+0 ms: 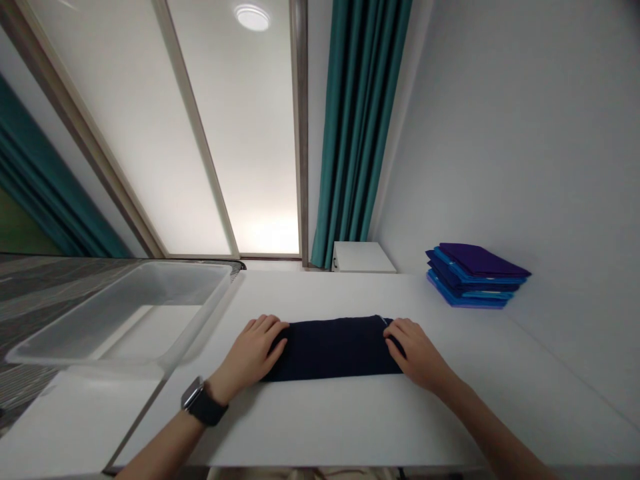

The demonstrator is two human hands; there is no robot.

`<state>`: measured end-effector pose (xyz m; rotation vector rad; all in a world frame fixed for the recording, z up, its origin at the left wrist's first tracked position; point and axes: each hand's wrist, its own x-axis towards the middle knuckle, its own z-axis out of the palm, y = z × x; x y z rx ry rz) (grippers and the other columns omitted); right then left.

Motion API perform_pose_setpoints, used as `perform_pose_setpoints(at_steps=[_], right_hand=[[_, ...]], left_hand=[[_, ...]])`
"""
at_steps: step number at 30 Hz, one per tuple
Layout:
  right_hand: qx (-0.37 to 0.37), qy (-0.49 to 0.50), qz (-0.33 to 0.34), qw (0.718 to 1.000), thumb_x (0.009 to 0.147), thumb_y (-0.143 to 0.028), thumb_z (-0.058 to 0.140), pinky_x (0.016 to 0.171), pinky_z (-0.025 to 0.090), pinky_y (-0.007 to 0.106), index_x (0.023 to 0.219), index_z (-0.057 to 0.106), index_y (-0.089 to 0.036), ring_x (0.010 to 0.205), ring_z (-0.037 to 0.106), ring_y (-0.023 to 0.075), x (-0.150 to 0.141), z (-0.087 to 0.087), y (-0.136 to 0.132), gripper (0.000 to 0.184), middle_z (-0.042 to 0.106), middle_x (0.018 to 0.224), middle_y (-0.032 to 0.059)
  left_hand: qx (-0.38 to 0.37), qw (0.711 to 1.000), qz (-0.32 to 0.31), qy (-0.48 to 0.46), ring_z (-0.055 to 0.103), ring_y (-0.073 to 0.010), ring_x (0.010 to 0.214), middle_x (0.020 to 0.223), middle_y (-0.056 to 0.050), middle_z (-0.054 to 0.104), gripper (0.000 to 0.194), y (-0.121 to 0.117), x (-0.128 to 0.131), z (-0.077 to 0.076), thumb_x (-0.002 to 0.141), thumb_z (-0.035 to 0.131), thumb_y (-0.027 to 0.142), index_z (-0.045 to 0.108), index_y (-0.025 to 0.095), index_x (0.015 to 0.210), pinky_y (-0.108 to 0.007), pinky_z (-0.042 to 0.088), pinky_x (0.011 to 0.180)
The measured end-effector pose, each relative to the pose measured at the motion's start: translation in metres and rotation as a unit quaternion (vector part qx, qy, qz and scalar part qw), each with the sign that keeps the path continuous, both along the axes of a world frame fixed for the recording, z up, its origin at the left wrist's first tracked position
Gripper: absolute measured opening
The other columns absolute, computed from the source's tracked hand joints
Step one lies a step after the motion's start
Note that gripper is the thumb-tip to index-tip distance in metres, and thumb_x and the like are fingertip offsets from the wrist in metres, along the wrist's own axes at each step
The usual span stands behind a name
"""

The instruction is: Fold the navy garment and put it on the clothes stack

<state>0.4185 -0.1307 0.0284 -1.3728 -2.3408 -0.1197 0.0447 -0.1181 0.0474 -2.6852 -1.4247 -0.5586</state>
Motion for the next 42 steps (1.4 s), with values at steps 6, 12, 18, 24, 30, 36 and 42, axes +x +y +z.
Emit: perform_pose_setpoints(at_steps=[6, 12, 18, 24, 30, 36, 42], right_hand=[[-0.017, -0.07, -0.038, 0.997, 0.098, -0.025, 0.04, 0.088, 0.041, 0.036, 0.115, 0.06, -0.019, 0.104, 0.055, 0.0234, -0.03, -0.01, 0.046, 0.027, 0.062, 0.109, 0.0108], [-0.035, -0.119, -0.074, 0.99, 0.101, -0.033, 0.034, 0.081, 0.039, 0.034, 0.105, 0.063, -0.019, 0.096, 0.056, 0.0236, -0.028, -0.025, 0.054, 0.032, 0.063, 0.099, 0.01], [-0.021, -0.136, -0.082, 0.987, 0.103, -0.035, 0.032, 0.077, 0.036, 0.034, 0.092, 0.061, -0.018, 0.088, 0.059, 0.0227, -0.019, -0.03, 0.048, 0.036, 0.066, 0.091, 0.0081], [-0.034, -0.143, -0.079, 0.986, 0.104, -0.037, 0.031, 0.072, 0.036, 0.032, 0.086, 0.061, -0.018, 0.082, 0.063, 0.0213, -0.017, -0.033, 0.051, 0.039, 0.069, 0.085, 0.0063], [-0.072, -0.114, -0.088, 0.987, 0.103, -0.036, 0.033, 0.064, 0.036, 0.028, 0.092, 0.059, -0.02, 0.077, 0.064, 0.0183, -0.02, -0.03, 0.059, 0.032, 0.069, 0.087, 0.004], [0.007, -0.135, -0.063, 0.989, 0.1, -0.028, 0.037, 0.084, 0.041, 0.036, 0.107, 0.062, -0.018, 0.099, 0.059, 0.0251, -0.037, -0.011, 0.055, 0.028, 0.066, 0.104, 0.0109], [0.015, -0.075, -0.041, 0.996, 0.1, -0.033, 0.033, 0.11, 0.03, 0.045, 0.139, 0.048, -0.016, 0.131, 0.044, 0.0269, -0.081, -0.023, 0.032, 0.045, 0.053, 0.14, 0.014]], left_hand=[[-0.069, 0.996, 0.016, 0.062, 0.06, -0.025, 0.1, 0.101, -0.008, 0.066, 0.034, 0.046, 0.026, -0.007, 0.098, 0.039, 0.041, 0.064, 0.021, 0.106, -0.038, 0.045, 0.087], [-0.155, 0.985, 0.032, 0.074, 0.067, -0.0249, 0.09, 0.102, -0.007, 0.07, 0.045, 0.054, 0.018, -0.012, 0.096, 0.035, 0.058, 0.061, 0.023, 0.106, -0.033, 0.047, 0.074], [-0.149, 0.978, 0.085, 0.119, 0.069, -0.0284, 0.087, 0.091, -0.01, 0.072, 0.049, 0.051, 0.015, -0.015, 0.094, 0.035, 0.062, 0.061, 0.021, 0.094, -0.033, 0.047, 0.07], [-0.142, 0.974, 0.14, 0.107, 0.069, -0.0274, 0.088, 0.092, -0.01, 0.072, 0.046, 0.045, 0.015, -0.018, 0.099, 0.029, 0.055, 0.059, 0.021, 0.095, -0.032, 0.046, 0.068], [-0.129, 0.973, 0.14, 0.133, 0.069, -0.0265, 0.085, 0.091, -0.009, 0.071, 0.044, 0.048, 0.014, -0.015, 0.102, 0.023, 0.049, 0.057, 0.02, 0.097, -0.033, 0.046, 0.067], [-0.012, 0.984, 0.11, 0.137, 0.063, -0.0262, 0.101, 0.108, -0.011, 0.066, 0.037, 0.042, 0.018, -0.008, 0.101, 0.031, 0.041, 0.059, 0.018, 0.109, -0.04, 0.046, 0.086], [0.035, 0.997, -0.001, 0.064, 0.042, -0.0245, 0.135, 0.148, -0.009, 0.045, 0.046, 0.016, 0.066, -0.017, 0.1, 0.036, 0.039, 0.043, 0.02, 0.141, -0.042, 0.033, 0.111]])
